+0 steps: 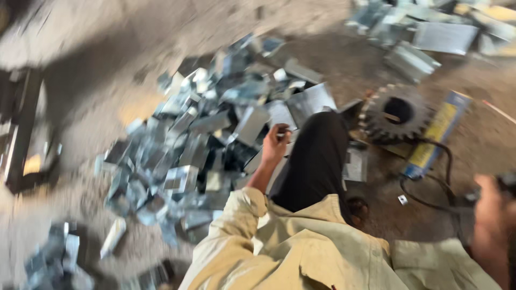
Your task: The person sits on the floor and uses a handheld welding tool to weld small rectangular metal pieces onto a larger gear-shaped metal object. The person repeatedly picks up metal pieces from a pile, positions them on the gear, and applies the welding tool, creating bright sparks.
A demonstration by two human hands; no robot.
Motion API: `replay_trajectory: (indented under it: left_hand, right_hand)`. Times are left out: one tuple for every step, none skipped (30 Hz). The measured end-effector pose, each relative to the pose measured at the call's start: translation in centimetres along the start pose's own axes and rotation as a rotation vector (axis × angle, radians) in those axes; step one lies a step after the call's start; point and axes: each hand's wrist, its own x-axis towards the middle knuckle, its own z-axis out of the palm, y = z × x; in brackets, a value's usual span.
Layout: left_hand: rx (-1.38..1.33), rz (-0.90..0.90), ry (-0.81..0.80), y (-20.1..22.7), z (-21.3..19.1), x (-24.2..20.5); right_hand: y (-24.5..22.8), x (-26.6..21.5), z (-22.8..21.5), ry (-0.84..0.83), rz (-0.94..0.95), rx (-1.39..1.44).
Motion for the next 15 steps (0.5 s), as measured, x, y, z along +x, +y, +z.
replay_trajectory:
  left_hand:
    - [0.061, -0.007, 0.094, -2.8, -2.3, -0.2]
    - [0.143, 0.036, 0.165, -5.5, -4.6, -0.6]
    - [0.228, 0.078, 0.236, -8.0, -6.7, -1.4]
    - [0.326, -0.017, 0.291, -10.1, -8.5, -2.5]
    - [0.423, -0.114, 0.344, -11.8, -10.1, -3.6]
    - [0.39, -0.208, 0.367, -13.1, -11.3, -4.6]
    - [0.355, -0.302, 0.39, -14.0, -12.3, -5.7]
    - [0.32, -0.39, 0.41, -14.5, -12.9, -6.2]
    - [0.395, -0.366, 0.461, -14.9, -13.2, -6.3]
    - [0.471, -0.347, 0.505, -15.2, -13.4, -6.8]
    - [0.547, -0.328, 0.548, -15.4, -13.6, -7.2]
    - [0.521, -0.304, 0.554, -15.5, -13.5, -7.3]
    - [0.496, -0.28, 0.561, -15.7, -13.4, -7.2]
    - [0.471, -0.254, 0.568, -15.8, -13.3, -7.0]
    - [0.476, -0.253, 0.568, -16.0, -13.2, -6.4]
  right_hand:
    - [0.9, 0.3, -0.5, -0.056, 0.095, -0.007]
    - [1.9, -0.3, -0.8, -0.076, 0.176, 0.007]
    - [2.3, -0.3, -0.8, -0.081, 0.216, 0.021]
    - [2.8, -1.2, -1.5, -0.08, 0.261, 0.023]
    - [2.6, -0.9, -1.5, -0.095, 0.288, 0.019]
    - [2.4, -0.6, -1.1, -0.1, 0.287, 0.015]
    - [2.0, -0.5, -1.0, -0.106, 0.298, 0.012]
    - [1.7, -0.4, -0.5, -0.116, 0.309, 0.018]
    - [1.2, -0.2, -0.1, -0.121, 0.316, 0.014]
    - [1.0, -0.3, 0.0, -0.12, 0.33, 0.014]
    - [0.7, -0.4, 0.1, -0.123, 0.34, 0.007]
    - [0.4, -0.3, 0.3, -0.123, 0.348, 0.006]
    - [0.2, -0.2, 0.5, -0.122, 0.355, 0.003]
    - [0.0, -0.2, 0.7, -0.126, 0.362, 0.001]
    - [-0.1, -0.2, 1.0, -0.125, 0.363, -0.001]
